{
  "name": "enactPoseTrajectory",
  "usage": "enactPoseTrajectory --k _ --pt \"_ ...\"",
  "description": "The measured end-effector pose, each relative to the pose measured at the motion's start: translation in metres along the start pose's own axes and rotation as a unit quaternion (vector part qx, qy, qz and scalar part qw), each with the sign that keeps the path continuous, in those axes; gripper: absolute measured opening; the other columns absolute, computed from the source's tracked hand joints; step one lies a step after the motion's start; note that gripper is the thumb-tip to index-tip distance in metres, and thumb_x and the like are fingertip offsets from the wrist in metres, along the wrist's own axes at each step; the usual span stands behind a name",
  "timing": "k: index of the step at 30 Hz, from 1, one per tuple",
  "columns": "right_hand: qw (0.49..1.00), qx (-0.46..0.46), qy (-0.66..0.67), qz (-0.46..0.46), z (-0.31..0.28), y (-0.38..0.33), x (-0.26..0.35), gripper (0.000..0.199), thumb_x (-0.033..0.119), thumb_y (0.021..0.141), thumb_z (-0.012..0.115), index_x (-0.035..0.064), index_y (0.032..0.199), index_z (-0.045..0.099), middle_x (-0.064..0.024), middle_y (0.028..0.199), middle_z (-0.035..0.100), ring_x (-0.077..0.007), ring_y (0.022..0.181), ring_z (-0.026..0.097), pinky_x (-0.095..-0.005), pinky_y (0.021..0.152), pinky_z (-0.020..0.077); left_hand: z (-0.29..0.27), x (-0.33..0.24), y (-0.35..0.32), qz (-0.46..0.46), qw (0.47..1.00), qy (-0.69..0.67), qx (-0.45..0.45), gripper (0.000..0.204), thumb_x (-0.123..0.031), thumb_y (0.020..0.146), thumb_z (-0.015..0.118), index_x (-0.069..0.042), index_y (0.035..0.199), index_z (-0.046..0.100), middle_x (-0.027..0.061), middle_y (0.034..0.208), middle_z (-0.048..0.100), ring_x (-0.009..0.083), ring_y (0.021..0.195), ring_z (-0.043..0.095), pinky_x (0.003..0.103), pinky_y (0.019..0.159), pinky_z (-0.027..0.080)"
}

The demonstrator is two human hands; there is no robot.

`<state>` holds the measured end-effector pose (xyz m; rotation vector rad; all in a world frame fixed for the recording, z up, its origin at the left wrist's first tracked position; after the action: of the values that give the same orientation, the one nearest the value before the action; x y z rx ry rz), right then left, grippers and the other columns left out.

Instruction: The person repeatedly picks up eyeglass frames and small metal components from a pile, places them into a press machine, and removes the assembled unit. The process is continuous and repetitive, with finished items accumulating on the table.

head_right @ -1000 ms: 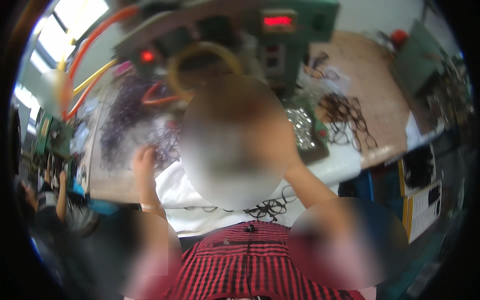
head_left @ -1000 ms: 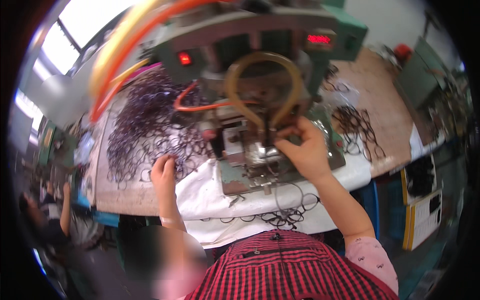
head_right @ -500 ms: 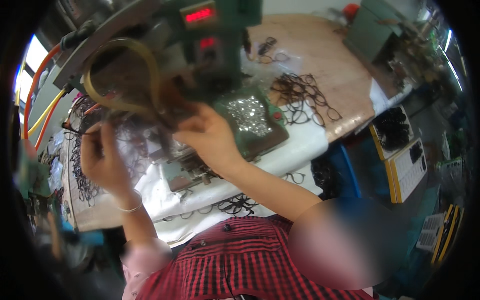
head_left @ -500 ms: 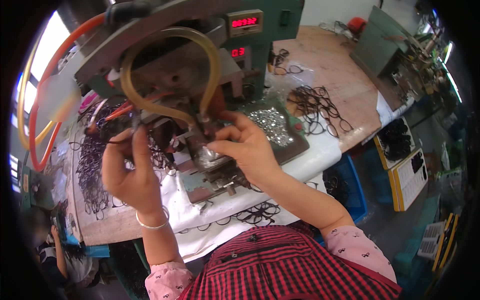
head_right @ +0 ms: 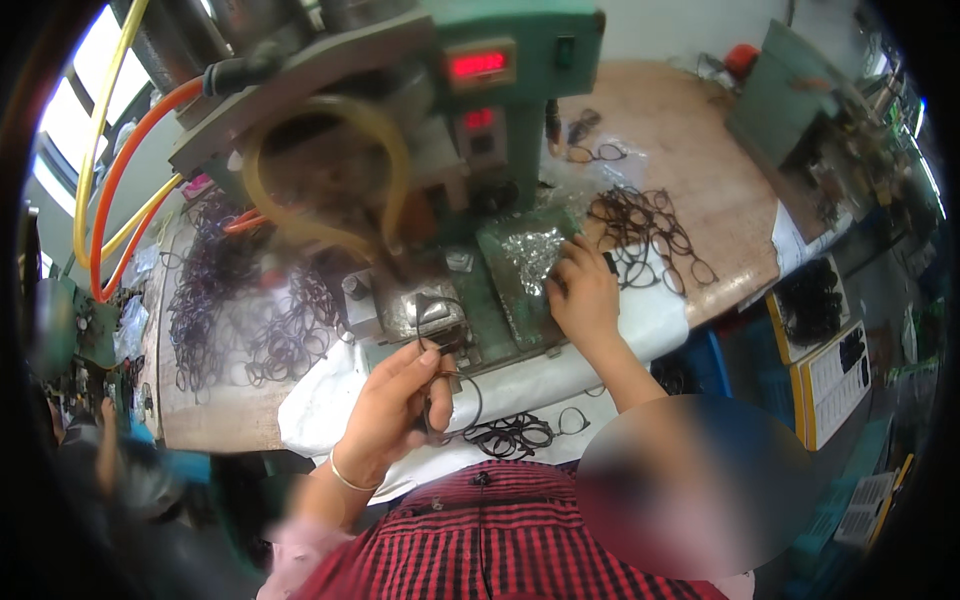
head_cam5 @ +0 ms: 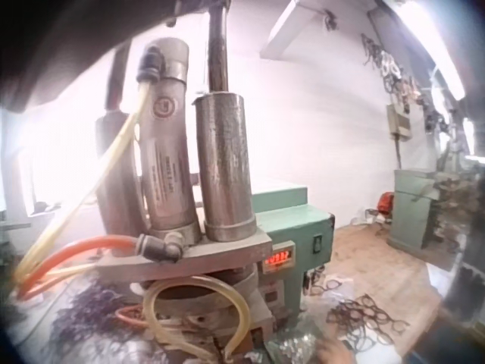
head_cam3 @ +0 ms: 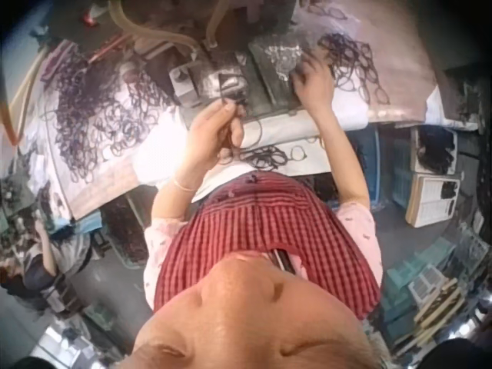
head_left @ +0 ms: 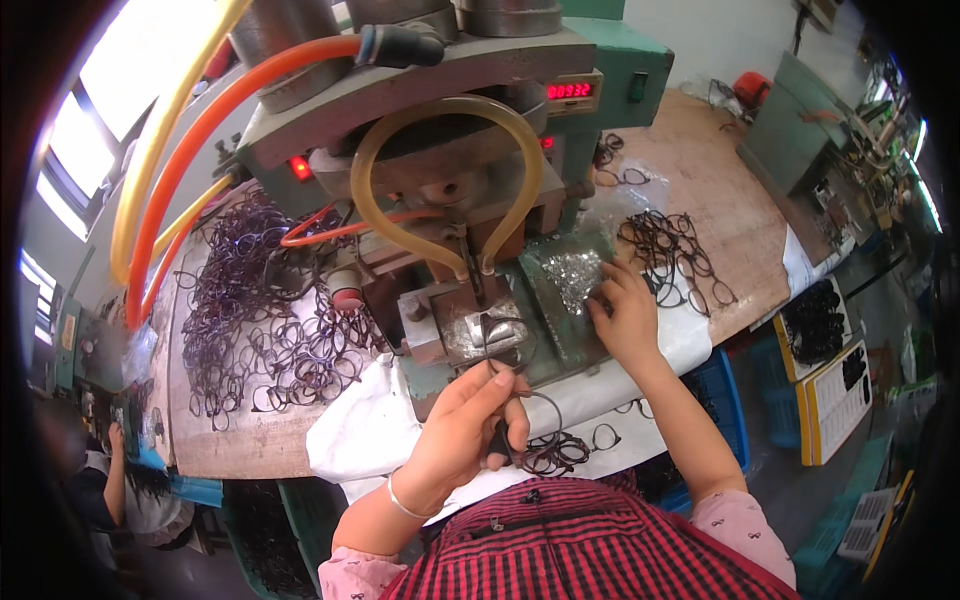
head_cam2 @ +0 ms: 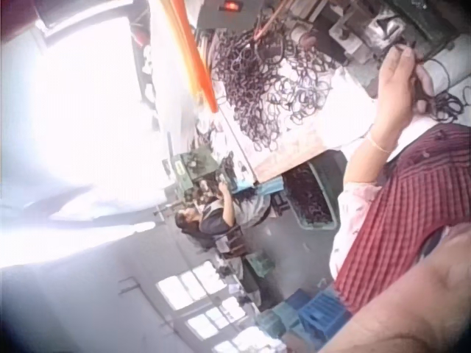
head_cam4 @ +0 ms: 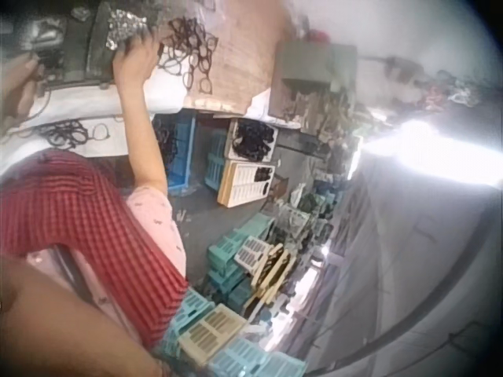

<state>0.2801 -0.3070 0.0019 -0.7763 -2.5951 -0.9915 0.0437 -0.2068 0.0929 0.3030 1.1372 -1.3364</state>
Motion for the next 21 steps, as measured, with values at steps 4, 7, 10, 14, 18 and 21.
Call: enactPoseTrajectory --k 4,7,10,14,18,21 --pt "0.993 -0.022 0.090 0.076 0.001 0.014 0.001 0.009 0.008 0.076 0.068 0.0049 0.085 0.065 -0.0137 0.096 0.065 -0.0338 0.098 0.059 -0.0408 0.080 0.0475 -0.005 0.011 0.007 0.007 0.999 -0.042 0.001 0.026 -0.030 0.105 0.042 -0.006 0.104 0.051 0.0077 0.062 0.058 0.0121 0.042 0.047 0.021 0.036 0.033" --pt "0.997 -0.058 0.048 0.017 0.012 0.011 -0.001 0.009 0.009 0.080 0.066 0.0042 0.088 0.064 -0.0139 0.085 0.062 -0.0333 0.082 0.058 -0.0403 0.072 0.0459 -0.004 0.011 0.005 0.002 0.999 -0.040 -0.036 0.025 -0.031 0.105 0.044 -0.006 0.105 0.052 0.0069 0.064 0.058 0.0123 0.045 0.049 0.021 0.037 0.034" --pt "0.984 -0.042 0.162 0.067 0.016 0.000 -0.021 0.013 0.008 0.084 0.065 -0.0001 0.094 0.066 -0.0145 0.089 0.065 -0.0279 0.084 0.062 -0.0368 0.077 0.0484 -0.001 0.021 0.010 0.011 0.997 -0.072 -0.031 0.029 -0.034 0.102 0.049 -0.005 0.105 0.054 0.0051 0.061 0.055 0.0095 0.042 0.042 0.020 0.035 0.032" --pt "0.959 0.057 0.239 0.138 0.009 0.007 0.005 0.011 0.004 0.089 0.063 -0.0020 0.098 0.067 -0.0096 0.092 0.068 -0.0165 0.086 0.062 -0.0289 0.080 0.0485 -0.016 0.019 0.005 0.054 0.996 -0.003 0.074 0.029 -0.031 0.105 0.042 -0.004 0.107 0.051 0.0063 0.071 0.064 0.0106 0.049 0.055 0.021 0.043 0.040" --pt "0.926 0.035 0.325 0.191 0.009 0.000 -0.003 0.011 0.000 0.089 0.063 -0.0016 0.099 0.067 -0.0058 0.094 0.068 -0.0117 0.086 0.062 -0.0250 0.079 0.0485 -0.079 0.033 -0.041 0.295 0.838 0.387 -0.247 0.013 -0.013 0.089 0.068 -0.004 0.097 0.067 0.0114 0.086 0.068 0.0255 0.081 0.067 0.037 0.074 0.052" --pt "0.933 0.039 0.306 0.185 0.002 -0.010 -0.001 0.013 -0.002 0.088 0.063 -0.0015 0.100 0.067 -0.0059 0.094 0.069 -0.0122 0.086 0.062 -0.0253 0.079 0.0493 -0.144 -0.005 -0.097 0.382 0.572 0.501 -0.526 0.020 0.000 0.075 0.071 -0.006 0.094 0.068 0.0088 0.096 0.068 0.0298 0.090 0.064 0.039 0.080 0.050"
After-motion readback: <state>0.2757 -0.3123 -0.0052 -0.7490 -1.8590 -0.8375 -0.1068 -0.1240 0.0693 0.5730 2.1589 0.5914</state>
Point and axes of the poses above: each hand's wrist, its own y-axis towards the middle knuckle, its own z-axis out of the palm, x = y × z, the point moved 3 cm from there along y, towards the middle knuckle
